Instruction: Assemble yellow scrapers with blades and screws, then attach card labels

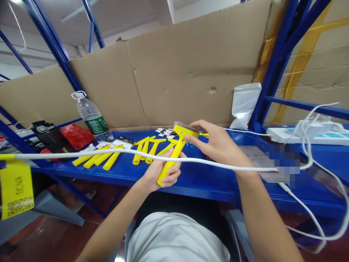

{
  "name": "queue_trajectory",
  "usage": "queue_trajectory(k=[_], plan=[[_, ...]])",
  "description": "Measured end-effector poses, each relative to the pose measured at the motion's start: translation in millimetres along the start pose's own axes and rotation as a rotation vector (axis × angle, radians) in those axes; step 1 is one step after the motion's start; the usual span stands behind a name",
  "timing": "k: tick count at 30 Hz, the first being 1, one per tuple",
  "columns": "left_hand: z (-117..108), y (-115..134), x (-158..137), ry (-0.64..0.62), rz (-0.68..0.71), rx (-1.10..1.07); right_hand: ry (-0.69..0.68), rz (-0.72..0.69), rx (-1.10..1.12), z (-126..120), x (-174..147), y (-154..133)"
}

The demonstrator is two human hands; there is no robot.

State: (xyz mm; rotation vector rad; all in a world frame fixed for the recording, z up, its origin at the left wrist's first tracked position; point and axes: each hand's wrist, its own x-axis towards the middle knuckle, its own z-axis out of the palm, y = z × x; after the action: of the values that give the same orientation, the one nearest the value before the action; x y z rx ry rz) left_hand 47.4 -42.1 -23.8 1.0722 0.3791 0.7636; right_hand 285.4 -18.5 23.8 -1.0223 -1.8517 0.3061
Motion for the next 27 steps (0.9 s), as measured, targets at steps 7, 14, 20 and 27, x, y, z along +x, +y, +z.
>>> queue_trajectory(k=[7, 14, 20, 27], plan=[[-18, 55, 26, 0.133, 0.153, 0.692, 0.193, 0.023, 0.19, -19, -5, -7], [-94, 114, 109, 0.438, 0.177, 1.596, 0.579, 0.02, 0.198, -18, 0, -8], [-157, 110, 134, 0.629, -0.065, 1.813, 0.726, -0.108, 0.312, -18, 8, -5], [-173, 111, 122, 0.608, -0.203, 1.969, 0.774, -0.168, 0.264, -11, 10, -6]])
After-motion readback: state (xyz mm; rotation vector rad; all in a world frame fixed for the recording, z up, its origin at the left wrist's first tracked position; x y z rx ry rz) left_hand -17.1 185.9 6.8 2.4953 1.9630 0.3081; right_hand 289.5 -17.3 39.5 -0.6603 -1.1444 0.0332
